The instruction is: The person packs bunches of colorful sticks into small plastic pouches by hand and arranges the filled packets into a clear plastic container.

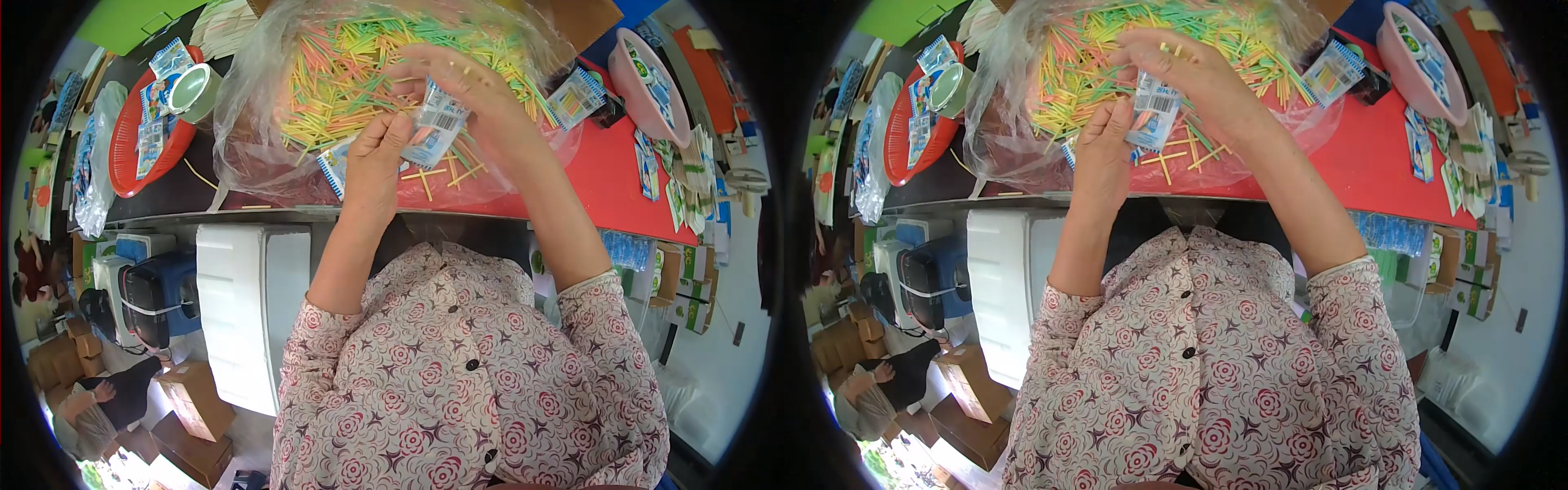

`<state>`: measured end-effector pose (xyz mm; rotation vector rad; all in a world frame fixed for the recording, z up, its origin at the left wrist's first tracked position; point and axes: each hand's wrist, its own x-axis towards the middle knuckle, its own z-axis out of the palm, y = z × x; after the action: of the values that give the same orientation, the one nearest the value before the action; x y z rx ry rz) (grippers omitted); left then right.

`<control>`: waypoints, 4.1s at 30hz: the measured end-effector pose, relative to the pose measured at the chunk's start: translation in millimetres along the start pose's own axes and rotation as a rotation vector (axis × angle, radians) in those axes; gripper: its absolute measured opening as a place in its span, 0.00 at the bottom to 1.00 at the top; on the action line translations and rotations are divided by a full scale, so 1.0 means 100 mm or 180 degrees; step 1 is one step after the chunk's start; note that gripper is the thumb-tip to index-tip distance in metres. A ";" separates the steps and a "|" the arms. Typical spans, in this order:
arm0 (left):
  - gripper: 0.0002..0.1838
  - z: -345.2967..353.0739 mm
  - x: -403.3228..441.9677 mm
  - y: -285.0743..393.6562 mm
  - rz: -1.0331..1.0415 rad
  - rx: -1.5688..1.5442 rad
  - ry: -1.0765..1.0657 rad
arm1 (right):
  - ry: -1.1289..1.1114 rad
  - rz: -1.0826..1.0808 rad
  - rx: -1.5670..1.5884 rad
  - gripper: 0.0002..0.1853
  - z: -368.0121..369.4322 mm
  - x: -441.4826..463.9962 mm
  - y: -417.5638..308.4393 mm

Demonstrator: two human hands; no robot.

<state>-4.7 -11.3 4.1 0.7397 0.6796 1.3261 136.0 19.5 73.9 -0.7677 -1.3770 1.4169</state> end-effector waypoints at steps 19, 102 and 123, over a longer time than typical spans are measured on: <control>0.14 -0.21 -0.19 0.38 0.0468 0.0609 0.0158 | 0.0508 -0.0253 -0.1243 0.22 0.28 0.04 0.14; 0.08 -0.54 0.01 0.07 0.1792 0.4630 0.0307 | 0.1020 -0.0273 -0.1813 0.10 -0.12 -0.50 0.64; 0.10 -0.17 -0.13 0.26 0.2833 0.4577 0.0199 | 0.0610 0.0336 -0.1586 0.10 0.12 -0.38 0.51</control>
<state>-34.8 -20.2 14.8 2.3573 1.4612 1.4882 126.3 -14.1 19.0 -1.2788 -1.5727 1.0489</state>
